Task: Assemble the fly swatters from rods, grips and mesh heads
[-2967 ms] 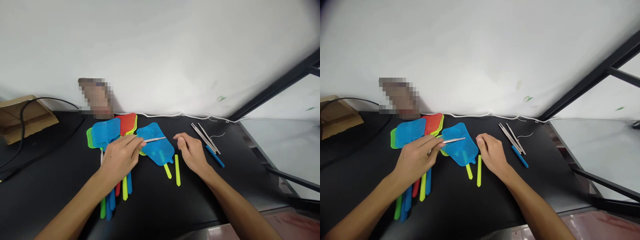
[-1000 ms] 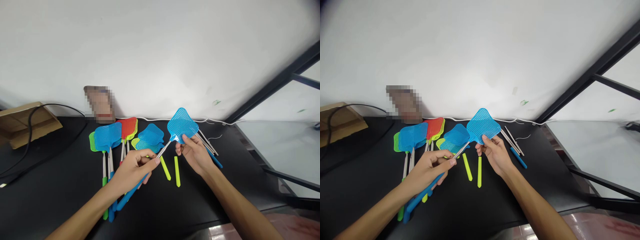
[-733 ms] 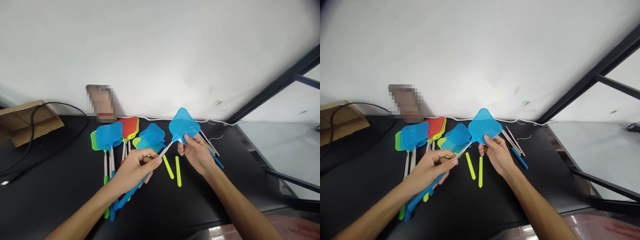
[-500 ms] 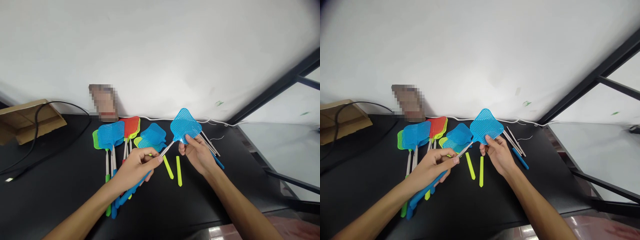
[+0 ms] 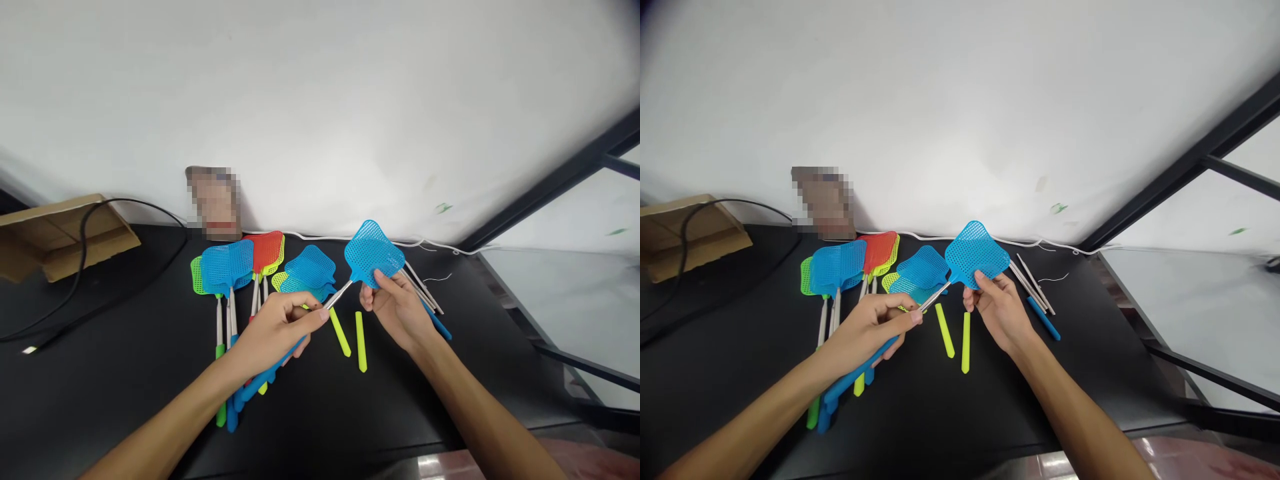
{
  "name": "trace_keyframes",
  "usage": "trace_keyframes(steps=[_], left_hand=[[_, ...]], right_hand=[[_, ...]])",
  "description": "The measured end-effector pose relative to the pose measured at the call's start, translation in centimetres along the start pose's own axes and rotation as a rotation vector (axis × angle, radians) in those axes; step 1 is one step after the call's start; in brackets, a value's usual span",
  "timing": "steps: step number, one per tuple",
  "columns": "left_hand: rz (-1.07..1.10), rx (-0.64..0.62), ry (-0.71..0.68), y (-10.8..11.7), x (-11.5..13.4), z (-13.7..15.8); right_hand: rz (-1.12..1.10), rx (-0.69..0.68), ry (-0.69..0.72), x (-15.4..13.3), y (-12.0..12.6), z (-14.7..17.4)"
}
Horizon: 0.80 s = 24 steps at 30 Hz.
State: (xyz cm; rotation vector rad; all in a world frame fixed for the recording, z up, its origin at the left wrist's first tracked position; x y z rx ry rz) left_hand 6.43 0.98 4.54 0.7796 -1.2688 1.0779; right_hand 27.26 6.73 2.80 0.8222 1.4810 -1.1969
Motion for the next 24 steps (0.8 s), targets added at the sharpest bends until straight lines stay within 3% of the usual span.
trace_keyframes(steps=[8, 17, 21, 24], left_hand=[[-0.020, -0.026, -0.019, 0.13, -0.26, -0.09], [-0.040, -0.085, -0.020, 0.37, 0.30, -0.09], [0.090, -0.186, 0.032, 0.17, 0.26, -0.15], [0.346, -0.275, 0.106, -0.24, -0.29, -0.03]], right_hand=[[0.097, 0.002, 0.085, -0.64, 0.08, 0.09], [0.137, -0.112, 0.149, -0.86, 0.68, -0.25], [0.141, -0.149, 0.150, -0.77, 0.80, -0.35], [0.086, -0.203, 0.134, -0.68, 0.54, -0.17]])
Point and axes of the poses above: each hand's wrist, its own z-axis away from the middle knuckle, its own y-axis out of the back of the hand, x = y × z, the point moved 4 cm from there along -z, towards the middle knuckle, and after that the axes turned 12 degrees about z, right-handed, at the moved point
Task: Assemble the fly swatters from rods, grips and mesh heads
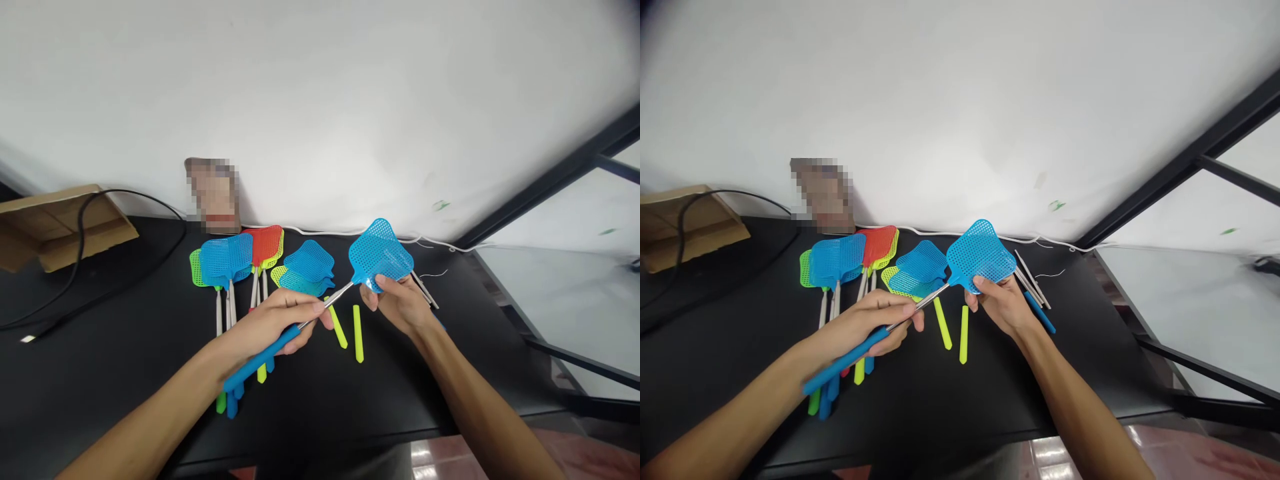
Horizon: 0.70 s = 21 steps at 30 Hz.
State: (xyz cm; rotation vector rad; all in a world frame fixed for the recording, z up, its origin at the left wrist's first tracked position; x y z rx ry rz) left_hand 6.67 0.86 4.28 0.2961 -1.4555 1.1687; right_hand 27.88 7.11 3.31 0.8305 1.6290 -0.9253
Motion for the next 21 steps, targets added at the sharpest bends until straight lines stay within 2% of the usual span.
trace_keyframes(steps=[4, 7, 9, 14, 17, 21], left_hand=[[0.285, -0.116, 0.053, -0.6, -0.5, 0.2], [0.282, -0.118, 0.061, -0.7, -0.2, 0.4], [0.150, -0.090, 0.038, -0.4, 0.3, 0.5], [-0.366, 0.027, -0.033, 0.2, 1.8, 1.0], [-0.510, 0.078, -0.052, 0.1, 1.9, 1.1], [-0.844, 0.178, -0.244, -0.3, 1.6, 1.0]], right_hand=[[-0.055, -0.085, 0.005, -0.3, -0.6, 0.4], [0.000, -0.108, 0.029, -0.7, -0.9, 0.6], [0.061, -0.083, 0.031, -1.0, -0.9, 0.7], [0.172, -0.018, -0.032, -1.2, -0.8, 0.8], [0.161, 0.000, -0.097, -0.8, -0.8, 0.7], [0.164, 0.068, -0.182, -0.5, -0.5, 0.7]])
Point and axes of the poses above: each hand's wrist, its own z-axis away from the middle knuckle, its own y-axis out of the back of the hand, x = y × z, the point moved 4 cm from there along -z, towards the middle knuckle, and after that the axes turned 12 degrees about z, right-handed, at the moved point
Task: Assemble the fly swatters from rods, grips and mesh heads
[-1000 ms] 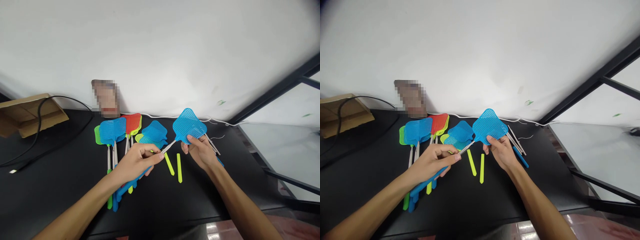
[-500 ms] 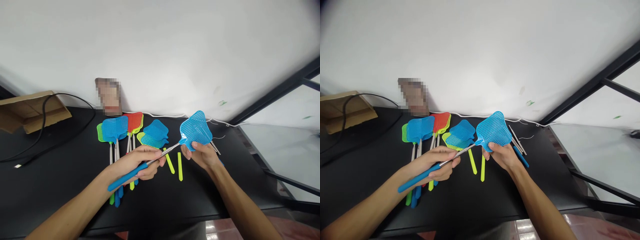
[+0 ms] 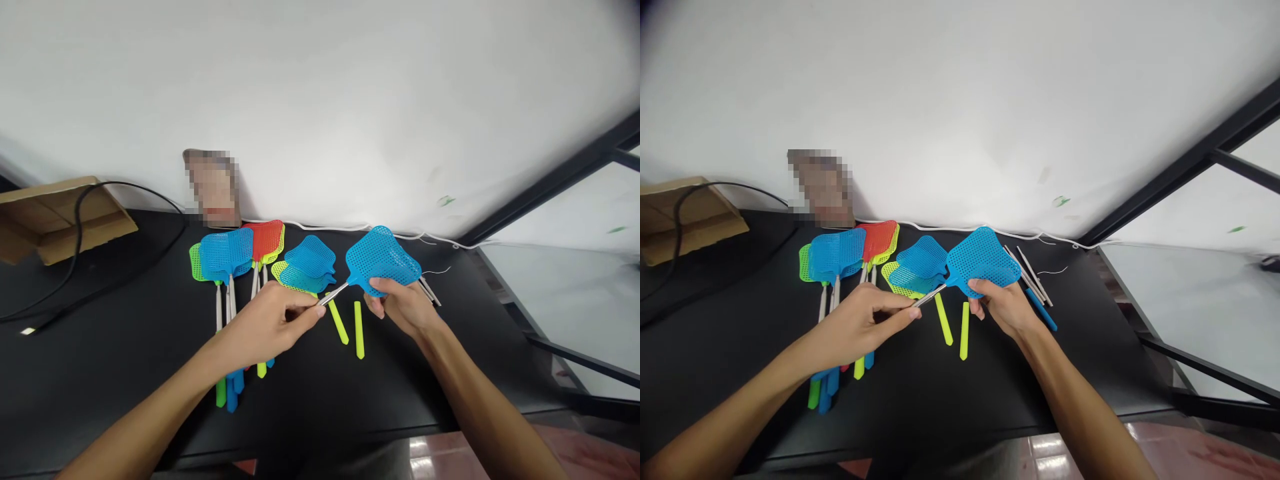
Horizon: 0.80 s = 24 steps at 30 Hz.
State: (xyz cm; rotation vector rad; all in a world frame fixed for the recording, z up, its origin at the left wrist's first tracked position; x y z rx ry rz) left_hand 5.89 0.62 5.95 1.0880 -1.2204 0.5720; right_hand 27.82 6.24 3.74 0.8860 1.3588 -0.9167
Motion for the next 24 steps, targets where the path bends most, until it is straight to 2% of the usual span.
trace_keyframes(steps=[4, 6, 12, 15, 21, 24], left_hand=[[-0.475, 0.124, -0.206, -1.5, -0.6, 0.1], [-0.624, 0.148, -0.273, -2.4, -1.0, 0.3], [-0.733, 0.160, -0.349, -3.2, -1.4, 0.4], [-0.787, 0.198, -0.388, -3.1, -1.1, 0.4], [-0.931, 0.244, -0.416, -3.5, -1.4, 0.5], [-1.014, 0.256, -0.463, -3.8, -1.6, 0.6]], right_hand=[[0.040, 0.074, -0.144, 0.4, 0.8, 0.1], [0.048, 0.081, -0.200, 0.5, 1.1, 0.1], [0.049, 0.035, -0.210, 0.4, 1.0, 0.3], [0.042, 0.084, -0.191, 0.6, 0.7, 0.4], [-0.006, 0.179, -0.260, 1.2, -0.3, 0.6], [-0.020, 0.224, -0.250, 1.1, -0.8, 0.8]])
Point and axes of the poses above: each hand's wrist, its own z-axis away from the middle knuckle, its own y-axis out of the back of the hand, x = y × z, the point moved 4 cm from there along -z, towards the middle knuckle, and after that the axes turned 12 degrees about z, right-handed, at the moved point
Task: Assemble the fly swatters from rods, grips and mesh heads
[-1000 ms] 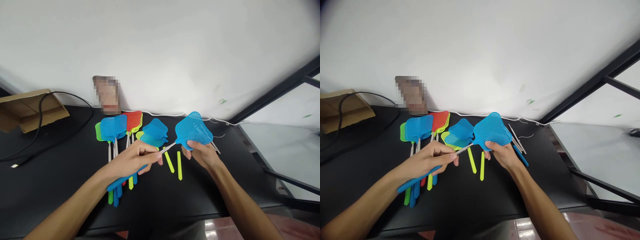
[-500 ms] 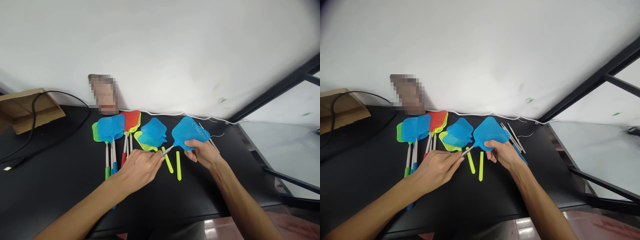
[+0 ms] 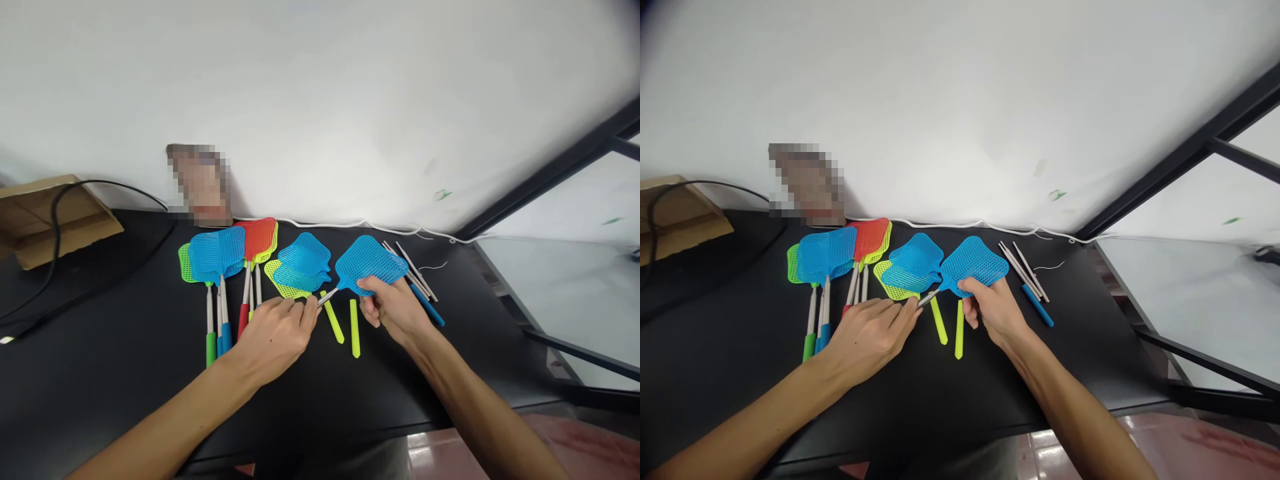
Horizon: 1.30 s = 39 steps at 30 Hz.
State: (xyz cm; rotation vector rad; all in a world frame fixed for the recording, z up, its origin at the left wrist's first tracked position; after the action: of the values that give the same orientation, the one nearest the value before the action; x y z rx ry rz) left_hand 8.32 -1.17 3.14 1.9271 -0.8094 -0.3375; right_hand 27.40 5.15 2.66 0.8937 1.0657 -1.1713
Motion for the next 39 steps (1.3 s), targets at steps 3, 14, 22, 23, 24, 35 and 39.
trace_keyframes(steps=[3, 14, 22, 23, 24, 35, 39], left_hand=[[0.014, 0.021, -0.007, 0.0, 0.1, 0.0], [1.012, -0.117, 0.569, 1.3, -1.5, -1.3], [1.928, -0.426, 0.837, -0.8, 0.6, -0.6], [1.975, -0.434, 0.845, -0.9, 0.9, -0.5], [2.009, -0.432, 0.851, -0.9, 1.1, -0.6], [1.708, -0.294, 0.740, 0.1, 0.4, -0.9], [1.456, -0.197, 0.640, 0.7, 0.4, -1.1]], right_hand=[[-0.027, 0.030, 0.028, 0.0, -0.4, 0.3], [-0.086, -0.320, 0.180, -1.1, -1.0, 0.2], [-0.118, -0.150, 0.317, -0.2, -0.6, -0.7], [-0.061, -0.134, 0.345, -0.2, -0.4, -0.7], [0.011, -0.136, 0.373, -0.3, -0.3, -0.6], [0.297, -0.087, 0.486, -0.6, -0.5, 1.1], [0.286, -0.085, 0.503, -0.5, -0.9, 1.3]])
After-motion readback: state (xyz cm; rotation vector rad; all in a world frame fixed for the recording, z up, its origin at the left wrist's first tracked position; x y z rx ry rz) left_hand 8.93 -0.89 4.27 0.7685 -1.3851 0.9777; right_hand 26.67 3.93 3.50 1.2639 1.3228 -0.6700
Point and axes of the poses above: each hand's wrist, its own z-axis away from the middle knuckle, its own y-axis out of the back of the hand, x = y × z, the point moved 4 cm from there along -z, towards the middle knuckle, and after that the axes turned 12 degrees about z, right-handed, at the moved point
